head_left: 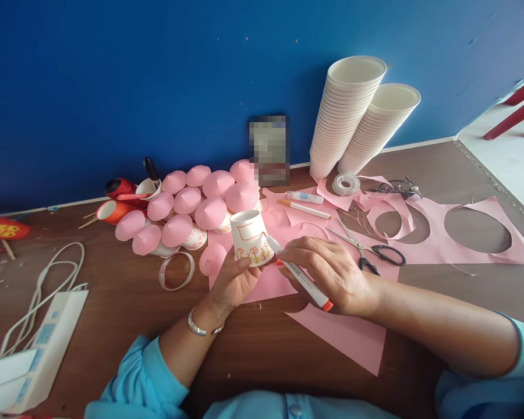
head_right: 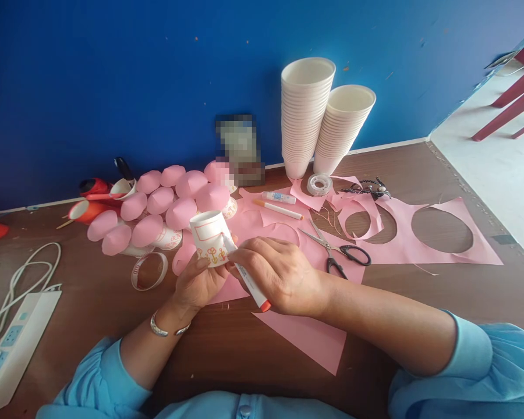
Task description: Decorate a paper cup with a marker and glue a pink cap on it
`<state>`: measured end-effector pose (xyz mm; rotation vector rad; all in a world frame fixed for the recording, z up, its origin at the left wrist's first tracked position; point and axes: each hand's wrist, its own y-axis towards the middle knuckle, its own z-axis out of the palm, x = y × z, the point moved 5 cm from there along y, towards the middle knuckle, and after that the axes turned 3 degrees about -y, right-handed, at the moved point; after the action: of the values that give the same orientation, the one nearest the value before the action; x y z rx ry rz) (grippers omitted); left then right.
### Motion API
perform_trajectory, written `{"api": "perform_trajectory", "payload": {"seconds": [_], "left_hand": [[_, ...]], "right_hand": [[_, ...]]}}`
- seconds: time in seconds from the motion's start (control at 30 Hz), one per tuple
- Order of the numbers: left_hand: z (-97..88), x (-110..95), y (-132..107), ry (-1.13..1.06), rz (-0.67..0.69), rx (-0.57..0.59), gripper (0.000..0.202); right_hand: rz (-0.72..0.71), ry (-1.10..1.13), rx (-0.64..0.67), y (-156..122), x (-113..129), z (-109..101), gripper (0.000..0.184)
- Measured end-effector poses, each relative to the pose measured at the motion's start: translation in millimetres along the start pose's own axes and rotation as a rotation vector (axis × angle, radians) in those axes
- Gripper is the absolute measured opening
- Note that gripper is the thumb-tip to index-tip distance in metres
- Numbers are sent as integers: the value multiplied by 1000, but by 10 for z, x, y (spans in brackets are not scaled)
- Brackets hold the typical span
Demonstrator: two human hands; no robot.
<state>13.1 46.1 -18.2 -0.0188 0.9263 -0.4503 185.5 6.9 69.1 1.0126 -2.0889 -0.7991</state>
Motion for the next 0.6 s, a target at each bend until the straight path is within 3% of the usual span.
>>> {"api": "perform_trajectory", "payload": {"seconds": [0.3,0.47,0.6], "left_hand": [[17,9,-6,-80,-41,69,44],[12,19,-27,-178,-60,59,54],[54,26,-24,-137,-36,107,55]], "right_hand": [[1,34,-27,19,5,-32,32],[20,-17,-70,2,1,-94,38],[81,-8,-70,-25,-23,-95,33]]}}
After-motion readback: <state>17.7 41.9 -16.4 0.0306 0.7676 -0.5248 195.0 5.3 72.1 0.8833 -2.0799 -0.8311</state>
